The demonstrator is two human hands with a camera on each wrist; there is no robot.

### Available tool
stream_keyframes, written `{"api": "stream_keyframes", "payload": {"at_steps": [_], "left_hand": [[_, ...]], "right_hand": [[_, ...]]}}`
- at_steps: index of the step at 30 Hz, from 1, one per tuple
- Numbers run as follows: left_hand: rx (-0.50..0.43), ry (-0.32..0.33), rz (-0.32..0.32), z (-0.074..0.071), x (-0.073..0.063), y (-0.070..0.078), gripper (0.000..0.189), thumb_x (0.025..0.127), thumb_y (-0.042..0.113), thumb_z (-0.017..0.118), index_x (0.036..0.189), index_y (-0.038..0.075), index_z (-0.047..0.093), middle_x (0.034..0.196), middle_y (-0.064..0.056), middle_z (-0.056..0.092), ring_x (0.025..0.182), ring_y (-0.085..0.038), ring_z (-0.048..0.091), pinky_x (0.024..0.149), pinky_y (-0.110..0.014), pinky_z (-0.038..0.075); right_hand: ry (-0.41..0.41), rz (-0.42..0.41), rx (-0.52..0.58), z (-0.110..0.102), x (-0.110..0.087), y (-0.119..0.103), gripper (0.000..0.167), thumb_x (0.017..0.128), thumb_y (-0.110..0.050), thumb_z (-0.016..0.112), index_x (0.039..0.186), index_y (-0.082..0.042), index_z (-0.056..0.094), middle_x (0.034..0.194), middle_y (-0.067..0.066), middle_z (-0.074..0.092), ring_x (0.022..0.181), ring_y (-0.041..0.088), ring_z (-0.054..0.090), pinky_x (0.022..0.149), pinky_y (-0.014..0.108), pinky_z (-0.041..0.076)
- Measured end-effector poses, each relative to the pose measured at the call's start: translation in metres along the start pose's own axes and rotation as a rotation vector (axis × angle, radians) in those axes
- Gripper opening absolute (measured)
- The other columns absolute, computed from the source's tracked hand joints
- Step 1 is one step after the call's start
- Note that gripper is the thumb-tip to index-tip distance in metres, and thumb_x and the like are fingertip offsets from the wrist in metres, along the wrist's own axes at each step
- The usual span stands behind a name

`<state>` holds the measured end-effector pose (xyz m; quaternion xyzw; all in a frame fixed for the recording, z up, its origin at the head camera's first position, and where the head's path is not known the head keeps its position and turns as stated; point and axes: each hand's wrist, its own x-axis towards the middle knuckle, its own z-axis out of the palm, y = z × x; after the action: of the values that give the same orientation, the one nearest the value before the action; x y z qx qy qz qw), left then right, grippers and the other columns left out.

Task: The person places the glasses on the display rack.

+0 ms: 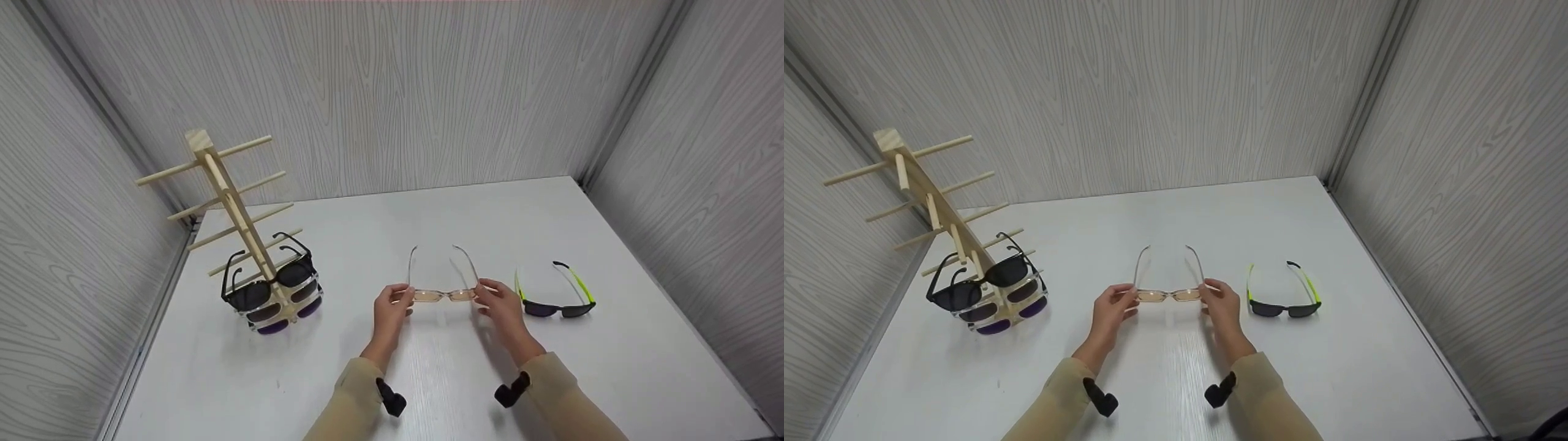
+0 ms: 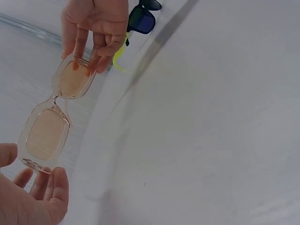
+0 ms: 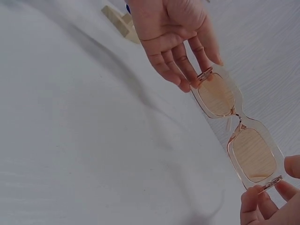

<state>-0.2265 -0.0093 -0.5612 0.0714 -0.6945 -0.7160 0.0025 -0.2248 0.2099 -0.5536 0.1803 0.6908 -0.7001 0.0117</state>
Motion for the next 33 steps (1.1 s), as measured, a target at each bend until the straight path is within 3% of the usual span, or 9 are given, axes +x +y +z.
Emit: {"api": "stream_keyframes", "payload": {"at_steps": [5, 12, 19, 26, 33], "left_hand": [[-0.013, 0.003, 0.021, -0.006, -0.007, 0.003, 0.035, 0.089, 0.025, 0.064, 0.114, 0.002, 0.058, 0.097, -0.009, 0.060, 0.091, -0.029, 0.061, 0.074, -0.033, 0.053], [-0.051, -0.001, 0.033, -0.015, -0.019, 0.007, 0.034, 0.088, 0.021, 0.065, 0.116, 0.002, 0.058, 0.098, -0.011, 0.058, 0.093, -0.032, 0.060, 0.075, -0.034, 0.053], [-0.058, 0.000, 0.038, -0.025, -0.029, 0.011, 0.034, 0.088, 0.020, 0.065, 0.116, 0.004, 0.058, 0.100, -0.011, 0.058, 0.096, -0.035, 0.058, 0.076, -0.035, 0.053], [-0.045, -0.012, 0.020, -0.040, -0.041, 0.014, 0.038, 0.087, 0.021, 0.066, 0.119, 0.004, 0.057, 0.098, -0.010, 0.060, 0.093, -0.033, 0.060, 0.075, -0.034, 0.053], [-0.031, -0.016, 0.015, -0.049, -0.052, 0.015, 0.042, 0.086, 0.022, 0.068, 0.122, 0.002, 0.055, 0.097, -0.010, 0.060, 0.094, -0.033, 0.061, 0.076, -0.034, 0.053]], "right_hand": [[-0.015, -0.016, 0.001, 0.002, -0.007, -0.001, 0.043, 0.088, -0.026, 0.065, 0.125, -0.005, 0.055, 0.109, 0.010, 0.062, 0.098, 0.023, 0.060, 0.081, 0.038, 0.051], [-0.044, -0.072, 0.073, 0.005, -0.020, -0.002, 0.039, 0.089, -0.019, 0.064, 0.124, -0.003, 0.055, 0.104, 0.011, 0.064, 0.094, 0.025, 0.060, 0.085, 0.047, 0.048], [-0.069, -0.075, 0.086, 0.010, -0.029, -0.006, 0.036, 0.089, -0.015, 0.064, 0.122, -0.002, 0.057, 0.103, 0.011, 0.065, 0.093, 0.023, 0.059, 0.078, 0.039, 0.051], [-0.098, -0.067, 0.069, 0.016, -0.039, -0.007, 0.036, 0.089, -0.015, 0.064, 0.122, -0.003, 0.057, 0.105, 0.013, 0.065, 0.096, 0.024, 0.059, 0.081, 0.043, 0.049], [-0.116, -0.086, 0.049, 0.018, -0.046, -0.006, 0.039, 0.089, -0.017, 0.065, 0.124, -0.002, 0.055, 0.106, 0.013, 0.064, 0.096, 0.024, 0.059, 0.077, 0.039, 0.050]]}}
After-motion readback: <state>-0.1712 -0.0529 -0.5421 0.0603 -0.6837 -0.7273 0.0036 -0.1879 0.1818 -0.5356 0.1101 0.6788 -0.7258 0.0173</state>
